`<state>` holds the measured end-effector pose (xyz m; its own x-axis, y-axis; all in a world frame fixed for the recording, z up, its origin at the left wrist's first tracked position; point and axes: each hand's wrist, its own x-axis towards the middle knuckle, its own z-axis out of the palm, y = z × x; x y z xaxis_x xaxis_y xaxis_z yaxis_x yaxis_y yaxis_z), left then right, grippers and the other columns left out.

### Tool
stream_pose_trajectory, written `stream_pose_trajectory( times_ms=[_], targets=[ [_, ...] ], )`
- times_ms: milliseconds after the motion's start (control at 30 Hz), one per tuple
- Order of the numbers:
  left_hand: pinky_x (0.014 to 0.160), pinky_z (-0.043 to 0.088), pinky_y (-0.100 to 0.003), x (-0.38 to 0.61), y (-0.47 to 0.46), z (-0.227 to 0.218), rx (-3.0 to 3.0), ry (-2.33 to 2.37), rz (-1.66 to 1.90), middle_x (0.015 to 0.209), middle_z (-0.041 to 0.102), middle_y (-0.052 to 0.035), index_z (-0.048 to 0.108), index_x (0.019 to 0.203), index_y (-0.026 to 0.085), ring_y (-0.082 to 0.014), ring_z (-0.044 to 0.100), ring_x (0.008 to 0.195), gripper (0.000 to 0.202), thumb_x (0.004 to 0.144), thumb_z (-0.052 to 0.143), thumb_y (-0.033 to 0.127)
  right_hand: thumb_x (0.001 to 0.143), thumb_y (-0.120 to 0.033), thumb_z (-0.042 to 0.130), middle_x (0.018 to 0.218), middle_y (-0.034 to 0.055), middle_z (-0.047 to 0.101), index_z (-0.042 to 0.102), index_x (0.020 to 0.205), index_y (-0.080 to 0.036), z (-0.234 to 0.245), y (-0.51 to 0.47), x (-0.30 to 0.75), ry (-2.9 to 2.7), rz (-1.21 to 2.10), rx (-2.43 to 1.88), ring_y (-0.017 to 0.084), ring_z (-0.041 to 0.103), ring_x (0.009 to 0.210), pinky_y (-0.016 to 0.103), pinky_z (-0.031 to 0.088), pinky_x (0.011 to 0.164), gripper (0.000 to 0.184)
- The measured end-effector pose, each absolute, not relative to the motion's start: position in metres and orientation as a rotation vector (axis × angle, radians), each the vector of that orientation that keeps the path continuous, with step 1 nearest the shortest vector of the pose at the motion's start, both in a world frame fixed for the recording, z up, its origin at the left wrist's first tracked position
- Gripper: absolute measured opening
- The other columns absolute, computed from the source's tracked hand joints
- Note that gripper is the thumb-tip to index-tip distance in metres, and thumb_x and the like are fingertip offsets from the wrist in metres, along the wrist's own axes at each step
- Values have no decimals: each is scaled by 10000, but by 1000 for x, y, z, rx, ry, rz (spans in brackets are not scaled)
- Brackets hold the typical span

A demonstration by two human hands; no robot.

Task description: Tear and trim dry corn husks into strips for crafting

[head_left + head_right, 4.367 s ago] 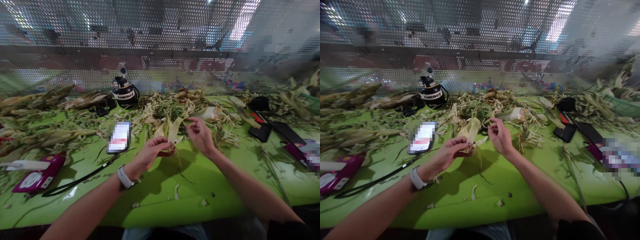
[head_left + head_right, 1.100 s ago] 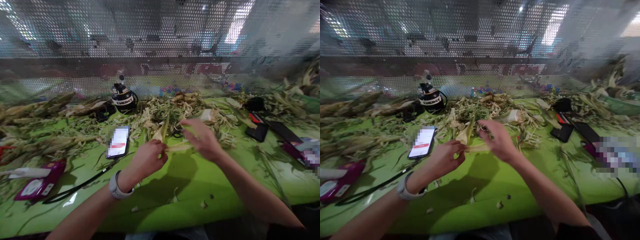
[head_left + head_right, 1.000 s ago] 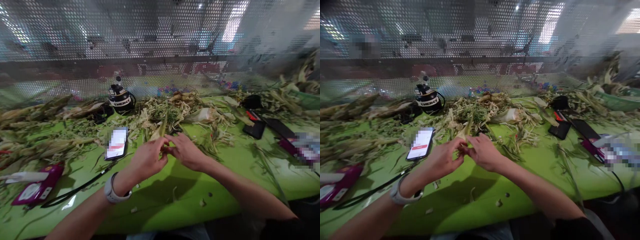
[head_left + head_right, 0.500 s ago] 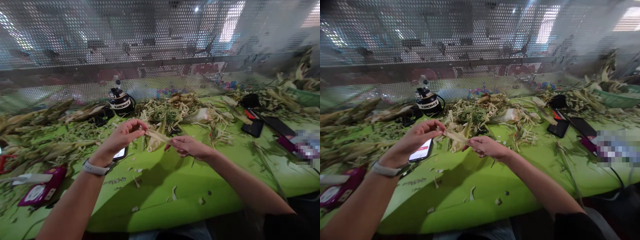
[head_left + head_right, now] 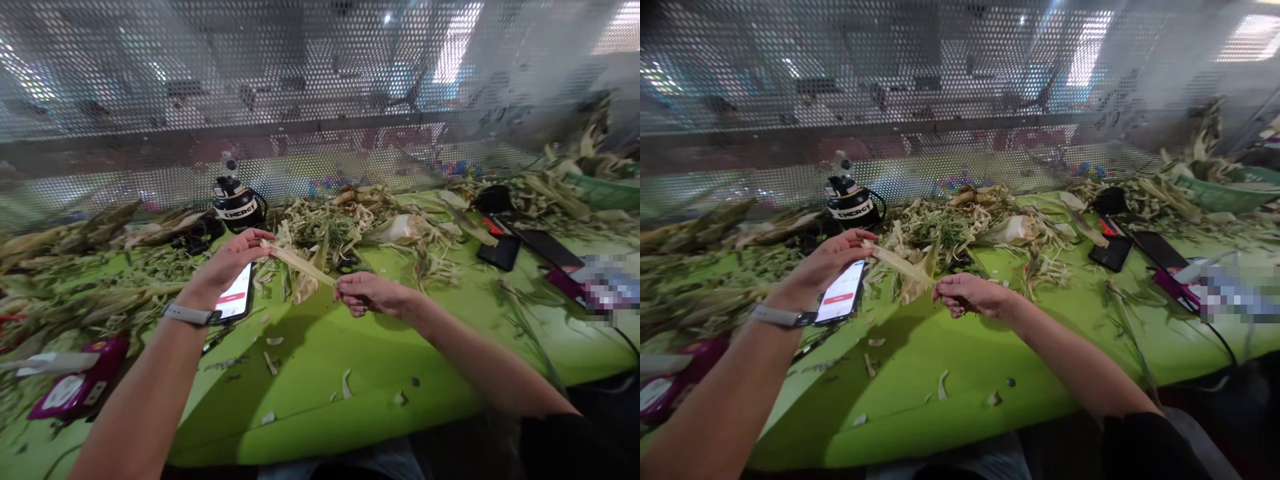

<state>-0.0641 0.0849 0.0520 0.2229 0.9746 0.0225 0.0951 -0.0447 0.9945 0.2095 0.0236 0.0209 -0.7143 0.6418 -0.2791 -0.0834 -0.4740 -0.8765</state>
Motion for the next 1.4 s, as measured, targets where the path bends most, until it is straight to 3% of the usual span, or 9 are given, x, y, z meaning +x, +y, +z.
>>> stream_pose_trajectory(
  times_ms=[333, 467, 600, 800, 1033, 1200, 1400],
  targets=[
    [785, 467, -263, -38, 93, 32, 1100, 1043, 1331, 779, 669, -11, 623, 904, 157, -130, 617, 758, 348, 585, 759, 190, 798, -348, 606, 471, -85, 408, 553, 745, -130, 15, 21, 202, -1263, 2004, -948, 33, 320, 412, 180, 282, 442, 230],
    [857, 464, -287, 1, 56, 16, 723, 980, 1375, 1039, 652, -52, 626, 929, 205, -173, 597, 991, 225, 735, 650, 317, 752, -421, 628, 463, -89, 411, 539, 734, -144, 4, 19, 191, -1188, 1837, -930, 35, 319, 397, 188, 253, 421, 291],
    [982, 375, -269, 39, 2, -6, 903, 986, 1299, 1339, 487, -14, 573, 1147, 303, -181, 431, 1234, 397, 759, 653, 269, 707, -469, 643, 462, -88, 421, 528, 716, -155, -6, 18, 183, -1103, 1742, -957, 40, 334, 381, 198, 239, 404, 335],
    [942, 415, -317, 53, -21, -20, 839, 932, 1107, 1112, 643, -82, 673, 984, 225, -210, 545, 1089, 235, 798, 592, 346, 705, -470, 638, 453, -85, 412, 484, 636, -162, -10, 17, 181, -1067, 1728, -981, 37, 319, 375, 195, 213, 393, 352],
    [874, 458, -314, 56, -19, -17, 723, 938, 1061, 1187, 612, -71, 668, 1012, 232, -225, 542, 1095, 279, 800, 577, 387, 691, -483, 652, 452, -102, 370, 419, 622, -174, -7, 9, 177, -1062, 1849, -1032, 27, 283, 364, 177, 190, 381, 393],
    [805, 480, -271, 56, -13, -17, 568, 884, 1110, 1068, 674, -53, 711, 867, 234, -203, 591, 1023, 142, 778, 604, 263, 702, -478, 646, 431, -110, 359, 440, 673, -177, -8, 5, 175, -1103, 1914, -1006, 35, 278, 362, 184, 198, 380, 366],
    [745, 495, -261, 56, -4, -5, 406, 898, 1173, 820, 709, -49, 698, 751, 181, -164, 648, 812, 78, 728, 627, 158, 689, -515, 659, 444, -104, 389, 434, 673, -175, -9, 4, 174, -1123, 1968, -963, 32, 281, 374, 189, 215, 395, 407]
  ],
)
